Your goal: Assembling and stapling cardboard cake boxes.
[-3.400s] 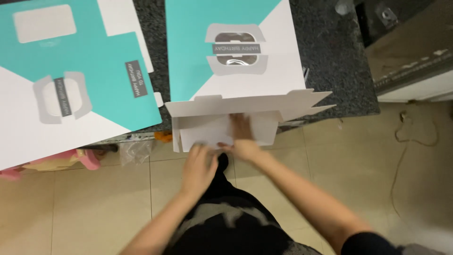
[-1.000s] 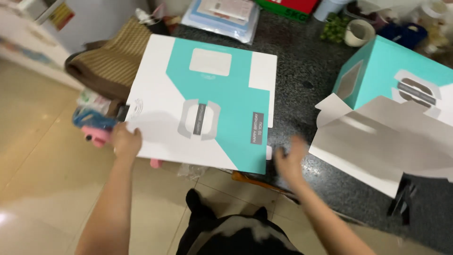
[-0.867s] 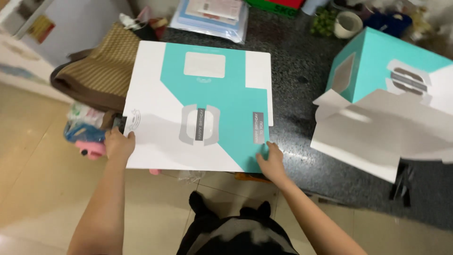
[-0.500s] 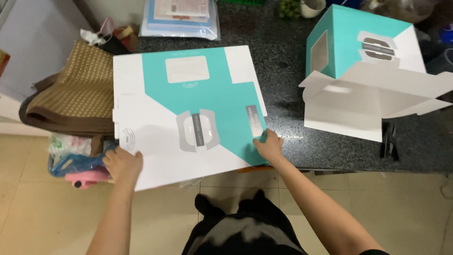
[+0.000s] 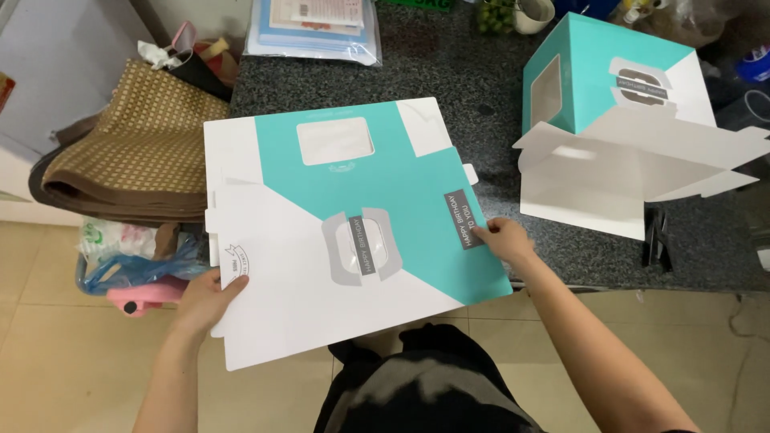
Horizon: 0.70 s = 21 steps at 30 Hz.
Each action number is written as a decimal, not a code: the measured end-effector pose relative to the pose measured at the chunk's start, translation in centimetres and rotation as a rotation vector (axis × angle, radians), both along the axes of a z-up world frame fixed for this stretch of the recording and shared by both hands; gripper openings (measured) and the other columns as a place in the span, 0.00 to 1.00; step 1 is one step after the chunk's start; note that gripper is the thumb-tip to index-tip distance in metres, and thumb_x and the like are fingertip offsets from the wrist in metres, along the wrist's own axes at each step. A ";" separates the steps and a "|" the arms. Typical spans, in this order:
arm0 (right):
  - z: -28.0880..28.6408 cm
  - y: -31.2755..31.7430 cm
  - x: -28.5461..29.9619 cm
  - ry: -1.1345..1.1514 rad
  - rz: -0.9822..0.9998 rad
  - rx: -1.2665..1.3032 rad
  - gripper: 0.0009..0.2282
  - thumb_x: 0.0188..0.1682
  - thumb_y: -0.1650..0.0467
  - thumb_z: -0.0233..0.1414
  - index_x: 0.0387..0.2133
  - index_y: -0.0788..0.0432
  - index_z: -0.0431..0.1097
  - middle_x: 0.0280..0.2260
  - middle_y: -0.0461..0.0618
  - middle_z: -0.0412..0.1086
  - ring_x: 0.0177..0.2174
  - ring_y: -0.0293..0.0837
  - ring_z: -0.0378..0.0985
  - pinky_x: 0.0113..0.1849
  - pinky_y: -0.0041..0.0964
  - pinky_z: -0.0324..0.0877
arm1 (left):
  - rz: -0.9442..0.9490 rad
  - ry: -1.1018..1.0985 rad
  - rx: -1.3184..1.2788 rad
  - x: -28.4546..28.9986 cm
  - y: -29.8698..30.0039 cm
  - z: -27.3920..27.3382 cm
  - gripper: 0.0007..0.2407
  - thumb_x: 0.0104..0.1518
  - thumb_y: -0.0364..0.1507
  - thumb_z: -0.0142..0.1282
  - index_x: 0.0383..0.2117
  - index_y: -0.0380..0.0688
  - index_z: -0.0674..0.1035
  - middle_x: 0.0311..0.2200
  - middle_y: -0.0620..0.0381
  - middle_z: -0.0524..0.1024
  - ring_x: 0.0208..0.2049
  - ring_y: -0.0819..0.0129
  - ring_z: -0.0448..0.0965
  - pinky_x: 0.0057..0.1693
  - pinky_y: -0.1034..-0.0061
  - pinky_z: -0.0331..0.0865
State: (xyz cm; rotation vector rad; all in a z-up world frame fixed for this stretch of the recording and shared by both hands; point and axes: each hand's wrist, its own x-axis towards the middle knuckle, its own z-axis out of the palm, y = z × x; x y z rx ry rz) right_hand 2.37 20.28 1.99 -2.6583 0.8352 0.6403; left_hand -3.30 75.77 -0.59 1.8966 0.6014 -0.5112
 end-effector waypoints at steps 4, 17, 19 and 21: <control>-2.0 -4.4 -0.3 -0.265 -0.108 0.624 0.11 0.50 0.67 0.58 0.40 0.62 0.74 0.37 0.54 0.78 0.40 0.50 0.78 0.41 0.44 0.73 | -0.022 -0.064 -0.109 -0.7 1.0 -0.7 0.16 0.57 0.30 0.61 0.50 0.36 0.80 0.35 0.51 0.85 0.33 0.67 0.83 0.41 0.73 0.75; 3.0 -7.4 -2.4 -0.168 -0.302 1.522 0.22 0.47 0.68 0.54 0.58 0.51 0.66 0.49 0.46 0.75 0.47 0.43 0.78 0.47 0.43 0.75 | 0.260 0.051 -0.700 -4.5 0.2 6.7 0.24 0.59 0.27 0.51 0.64 0.47 0.67 0.56 0.58 0.74 0.54 0.69 0.73 0.55 0.69 0.70; 1.8 -8.7 -1.9 -0.214 -0.261 1.556 0.22 0.48 0.69 0.54 0.59 0.52 0.66 0.49 0.47 0.74 0.48 0.44 0.78 0.50 0.44 0.74 | 0.277 0.007 -0.734 -4.7 0.2 7.5 0.24 0.58 0.27 0.51 0.64 0.47 0.67 0.57 0.58 0.74 0.55 0.69 0.74 0.56 0.70 0.70; 0.9 -9.4 -1.3 -0.243 -0.282 1.590 0.21 0.50 0.68 0.55 0.58 0.53 0.66 0.50 0.48 0.74 0.49 0.46 0.75 0.49 0.48 0.69 | 0.302 -0.029 -0.852 -4.9 0.4 7.8 0.23 0.60 0.30 0.50 0.64 0.43 0.67 0.56 0.53 0.74 0.55 0.67 0.74 0.55 0.69 0.72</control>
